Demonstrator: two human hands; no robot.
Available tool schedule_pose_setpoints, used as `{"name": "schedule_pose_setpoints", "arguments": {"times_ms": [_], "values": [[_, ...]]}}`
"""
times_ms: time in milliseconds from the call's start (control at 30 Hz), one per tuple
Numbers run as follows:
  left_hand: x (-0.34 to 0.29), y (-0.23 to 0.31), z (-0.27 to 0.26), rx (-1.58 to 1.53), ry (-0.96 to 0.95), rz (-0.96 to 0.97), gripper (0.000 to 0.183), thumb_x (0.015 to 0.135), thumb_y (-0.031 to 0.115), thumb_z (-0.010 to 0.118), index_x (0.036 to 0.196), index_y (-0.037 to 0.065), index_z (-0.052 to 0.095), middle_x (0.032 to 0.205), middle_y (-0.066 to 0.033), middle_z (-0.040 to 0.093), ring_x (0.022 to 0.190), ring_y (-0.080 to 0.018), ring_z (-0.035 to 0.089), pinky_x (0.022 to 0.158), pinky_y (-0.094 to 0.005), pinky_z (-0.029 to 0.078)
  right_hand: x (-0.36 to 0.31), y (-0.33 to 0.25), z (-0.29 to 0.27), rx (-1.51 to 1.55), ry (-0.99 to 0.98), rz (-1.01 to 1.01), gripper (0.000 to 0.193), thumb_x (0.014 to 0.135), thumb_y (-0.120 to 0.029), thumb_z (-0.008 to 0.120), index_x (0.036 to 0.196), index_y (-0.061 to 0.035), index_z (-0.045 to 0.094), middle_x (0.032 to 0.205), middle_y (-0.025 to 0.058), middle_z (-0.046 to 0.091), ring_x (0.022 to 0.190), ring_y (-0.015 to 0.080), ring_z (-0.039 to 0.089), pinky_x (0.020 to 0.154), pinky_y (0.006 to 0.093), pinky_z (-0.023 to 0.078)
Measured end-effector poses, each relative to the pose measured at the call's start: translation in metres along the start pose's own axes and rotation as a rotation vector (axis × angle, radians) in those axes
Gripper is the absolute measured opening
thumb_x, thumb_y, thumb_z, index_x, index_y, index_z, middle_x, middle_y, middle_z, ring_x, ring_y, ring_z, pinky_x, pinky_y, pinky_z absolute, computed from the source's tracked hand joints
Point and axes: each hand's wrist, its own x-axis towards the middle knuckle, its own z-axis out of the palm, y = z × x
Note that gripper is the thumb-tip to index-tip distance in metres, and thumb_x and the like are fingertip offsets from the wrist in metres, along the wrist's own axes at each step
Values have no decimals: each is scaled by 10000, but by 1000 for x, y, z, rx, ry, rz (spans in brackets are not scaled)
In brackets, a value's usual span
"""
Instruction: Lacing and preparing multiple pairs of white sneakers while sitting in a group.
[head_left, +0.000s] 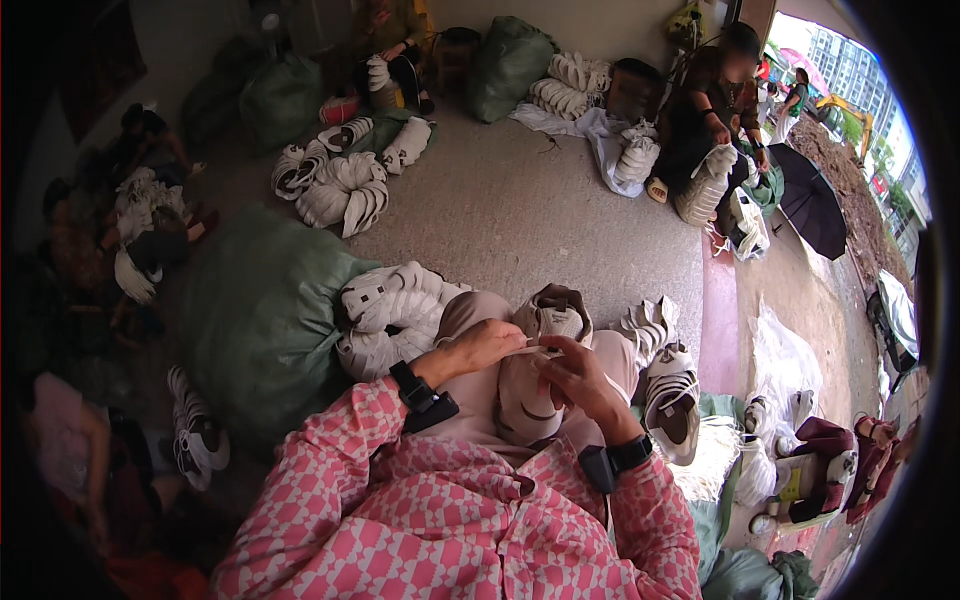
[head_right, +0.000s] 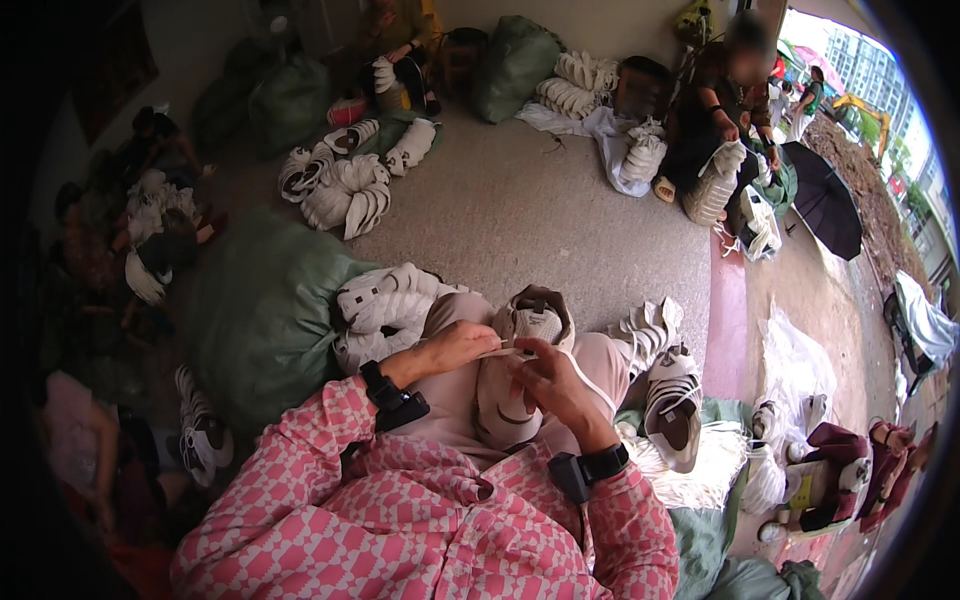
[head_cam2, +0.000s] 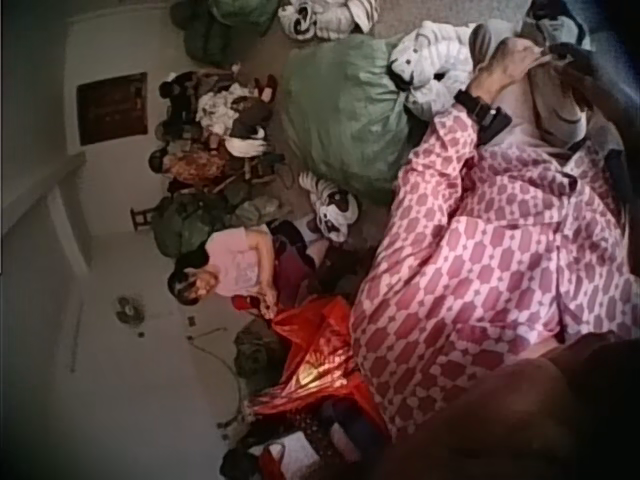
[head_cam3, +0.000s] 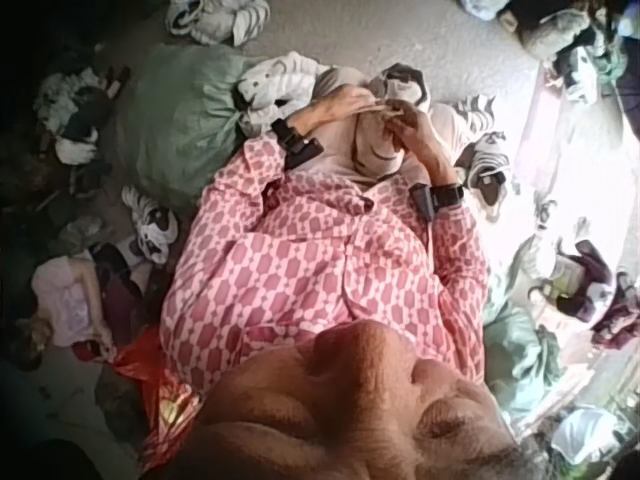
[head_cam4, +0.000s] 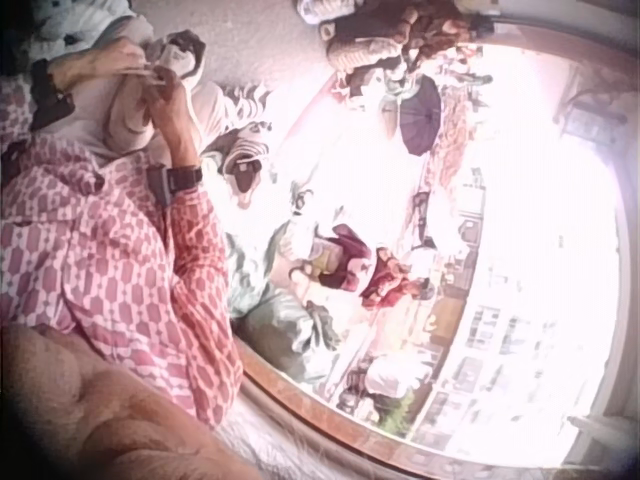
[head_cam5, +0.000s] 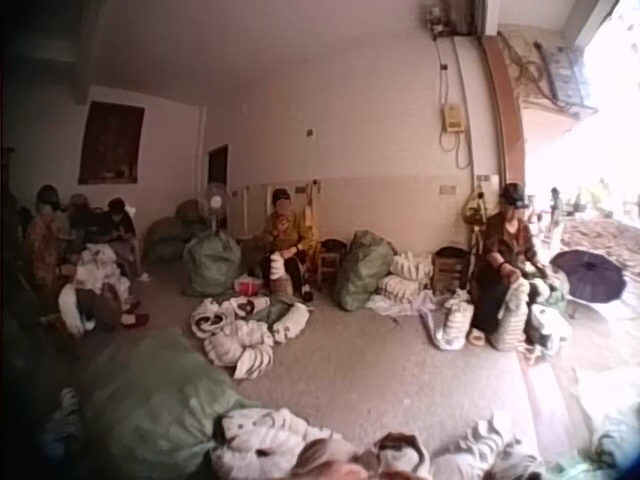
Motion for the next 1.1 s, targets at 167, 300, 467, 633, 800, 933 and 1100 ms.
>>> {"name": "schedule_pose_setpoints", "arguments": {"times_ms": [167,300,467,633,800,933,1100], "values": [[1,2,4,105,37,2,314,925,267,500,852,-18,607,690,-90,583,686,-128,550,654,-315,447,-3,-4,2,73,-23,19,492,906,-213,595,1291,21,397,708,52,618,476,87,530,398,203,364],[0,7,13,230,164,53,276,896,233,505,799,-14,582,711,-178,594,665,-256,593,623,-364,444,-4,-3,2,82,-33,21,501,900,-205,600,1296,18,391,720,52,617,477,87,525,399,204,360],[12,-1,11,332,155,205,243,871,218,518,774,4,580,725,-196,592,686,-349,591,603,-399,445,-4,-4,7,112,-45,-3,519,879,-152,618,1304,18,372,713,41,605,500,83,519,421,202,349],[19,25,-9,567,107,301,184,828,246,590,786,67,604,848,-118,600,812,-323,589,724,-394,466,4,20,-13,-160,33,-179,356,875,-132,619,1189,-9,506,714,38,598,569,100,551,506,241,423],[39,40,-47,256,-316,377,398,734,123,662,1116,63,568,1072,-85,508,885,-220,569,798,-329,468,21,-17,-30,-689,299,-451,150,821,-15,636,963,-51,670,879,69,616,792,128,605,664,267,480],[52,38,-44,290,-403,373,419,696,104,683,1095,47,569,1049,-82,496,871,-225,562,795,-322,469,44,-6,-31,-529,104,-476,110,806,-37,670,915,-39,683,839,57,587,782,145,613,695,270,493],[52,27,-43,264,-364,360,347,624,71,739,924,50,566,892,-60,531,848,-205,551,752,-314,452,49,-3,-39,-454,29,-427,120,799,-32,677,917,-46,687,866,45,589,811,144,610,710,270,485]]}}
